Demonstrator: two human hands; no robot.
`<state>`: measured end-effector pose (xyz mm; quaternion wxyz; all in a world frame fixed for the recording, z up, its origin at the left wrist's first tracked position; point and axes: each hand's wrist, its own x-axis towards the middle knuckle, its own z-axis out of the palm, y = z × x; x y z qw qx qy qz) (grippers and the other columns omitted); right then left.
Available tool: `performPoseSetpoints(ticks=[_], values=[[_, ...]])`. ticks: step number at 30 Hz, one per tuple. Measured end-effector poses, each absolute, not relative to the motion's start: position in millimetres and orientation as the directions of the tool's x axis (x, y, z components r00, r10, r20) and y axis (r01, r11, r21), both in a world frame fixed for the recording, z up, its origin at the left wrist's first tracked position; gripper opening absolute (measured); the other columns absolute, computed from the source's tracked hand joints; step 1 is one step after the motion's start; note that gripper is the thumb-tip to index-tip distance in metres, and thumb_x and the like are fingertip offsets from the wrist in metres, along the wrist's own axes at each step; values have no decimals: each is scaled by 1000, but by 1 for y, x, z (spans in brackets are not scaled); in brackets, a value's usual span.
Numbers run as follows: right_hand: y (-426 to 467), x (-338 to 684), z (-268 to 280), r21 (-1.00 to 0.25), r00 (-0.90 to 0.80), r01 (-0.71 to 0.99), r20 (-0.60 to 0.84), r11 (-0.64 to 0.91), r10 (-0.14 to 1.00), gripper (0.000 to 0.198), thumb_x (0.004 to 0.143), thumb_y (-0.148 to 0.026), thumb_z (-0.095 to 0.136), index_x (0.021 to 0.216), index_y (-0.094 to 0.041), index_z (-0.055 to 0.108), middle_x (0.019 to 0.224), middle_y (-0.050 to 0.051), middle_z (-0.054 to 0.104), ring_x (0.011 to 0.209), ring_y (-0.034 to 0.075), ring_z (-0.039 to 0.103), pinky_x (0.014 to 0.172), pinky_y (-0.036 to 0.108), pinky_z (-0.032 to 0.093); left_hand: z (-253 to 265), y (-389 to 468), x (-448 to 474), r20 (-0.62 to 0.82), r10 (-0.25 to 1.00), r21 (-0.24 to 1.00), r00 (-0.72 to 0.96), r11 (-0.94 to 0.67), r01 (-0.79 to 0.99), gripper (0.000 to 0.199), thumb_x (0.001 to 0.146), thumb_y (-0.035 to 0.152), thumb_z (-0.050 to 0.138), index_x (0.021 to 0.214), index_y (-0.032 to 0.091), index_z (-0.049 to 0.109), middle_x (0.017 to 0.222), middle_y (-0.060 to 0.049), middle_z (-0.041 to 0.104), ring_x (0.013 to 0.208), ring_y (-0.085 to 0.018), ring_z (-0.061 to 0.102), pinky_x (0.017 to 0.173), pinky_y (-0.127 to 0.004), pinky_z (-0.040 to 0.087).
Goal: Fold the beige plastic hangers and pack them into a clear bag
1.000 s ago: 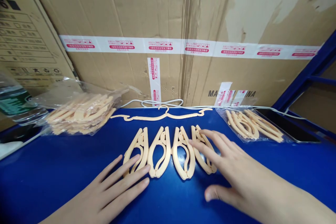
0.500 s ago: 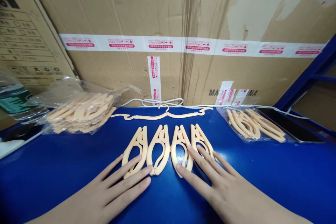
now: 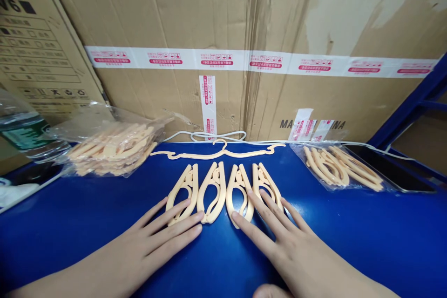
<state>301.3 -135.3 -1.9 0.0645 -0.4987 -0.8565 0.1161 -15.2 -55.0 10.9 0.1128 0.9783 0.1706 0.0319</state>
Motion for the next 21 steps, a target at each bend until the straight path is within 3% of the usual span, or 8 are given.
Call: performPoseSetpoints(ticks=[4, 9, 18, 21], values=[[-135, 300, -1, -144, -520, 843, 28, 518, 854, 80, 89, -61, 54, 154, -37, 14, 159, 10, 13, 138, 48, 19, 95, 75, 31, -6, -57, -15, 102, 382, 200, 918, -912, 357, 82, 83, 37, 64, 154, 26, 23, 158, -3, 30, 147, -34, 21, 118, -58, 13], [-133, 301, -3, -92, -546, 830, 69, 550, 835, 82, 90, -61, 53, 154, -36, 10, 159, 11, 12, 136, 50, 22, 91, 74, 37, -15, -58, -15, 154, 386, 176, 910, -917, 359, 82, 83, 41, 62, 153, 28, 22, 159, -1, 29, 148, -31, 22, 120, -55, 11], [-134, 302, -4, -42, -547, 833, 90, 552, 832, 84, 90, -61, 52, 155, -36, 5, 160, 12, 12, 136, 49, 24, 90, 71, 41, -3, -61, -16, 228, 395, 203, 890, -913, 354, 84, 83, 40, 66, 154, 28, 22, 158, -4, 31, 146, -31, 28, 118, -55, 22], [-137, 305, -8, -28, -542, 838, 81, 545, 837, 84, 91, -59, 52, 156, -34, 5, 160, 11, 10, 138, 48, 21, 92, 69, 41, -1, -62, -17, 267, 421, 179, 867, -905, 385, 71, 87, 41, 63, 150, 26, 33, 154, -5, 39, 142, -31, 36, 117, -54, 27]])
